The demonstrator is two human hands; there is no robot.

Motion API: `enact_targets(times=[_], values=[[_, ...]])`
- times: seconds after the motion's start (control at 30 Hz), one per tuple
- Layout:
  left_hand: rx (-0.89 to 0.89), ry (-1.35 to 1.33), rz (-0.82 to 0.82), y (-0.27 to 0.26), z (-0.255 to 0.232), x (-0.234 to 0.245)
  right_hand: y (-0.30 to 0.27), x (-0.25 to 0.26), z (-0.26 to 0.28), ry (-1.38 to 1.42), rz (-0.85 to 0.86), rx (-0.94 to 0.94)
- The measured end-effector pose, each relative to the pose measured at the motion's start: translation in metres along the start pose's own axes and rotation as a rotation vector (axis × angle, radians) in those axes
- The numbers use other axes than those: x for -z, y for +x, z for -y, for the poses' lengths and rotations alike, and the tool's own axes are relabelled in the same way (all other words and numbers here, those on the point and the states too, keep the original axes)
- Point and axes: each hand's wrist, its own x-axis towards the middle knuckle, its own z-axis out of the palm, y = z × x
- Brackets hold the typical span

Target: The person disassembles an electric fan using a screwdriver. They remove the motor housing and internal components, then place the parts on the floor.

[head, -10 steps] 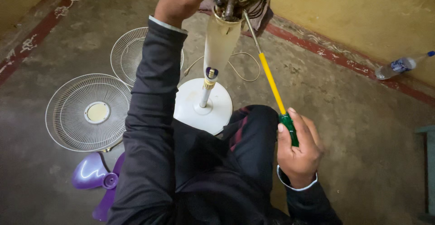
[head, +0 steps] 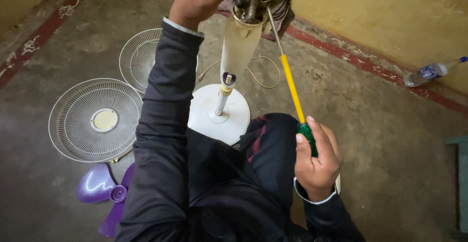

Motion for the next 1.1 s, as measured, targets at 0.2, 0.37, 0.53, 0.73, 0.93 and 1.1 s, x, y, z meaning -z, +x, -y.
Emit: enact_targets(times=[0.2,0.37,0.53,0.73,0.93,1.1], values=[[0.099,-0.063,-0.040,0.003,-0.031,-0.001,-0.010,-0.006,-0.006,0.186,0.063,-0.085],[-0.122,0.120,-0.408,-0.026,-0.069,-0.024,-0.018,-0.028,-0.016,0.951,0.237,-0.627],[0.197,-0.146,-0.420,-0.027,-0.060,-0.028,-0.031,-0.046,-0.014,0.985,0.314,-0.638],[0.088,0.125,-0.246,-0.030,-0.053,-0.029,-0.048,-0.021,-0.010,0.565,0.031,-0.428],[0.129,0.319,-0.356,-0.015,-0.056,-0.070,-0.049,-0.001,-0.010,0.208,-0.085,-0.272],[0.137,0.499,-0.462,-0.001,-0.068,-0.085,-0.028,0.004,-0.002,0.031,-0.130,-0.163]])
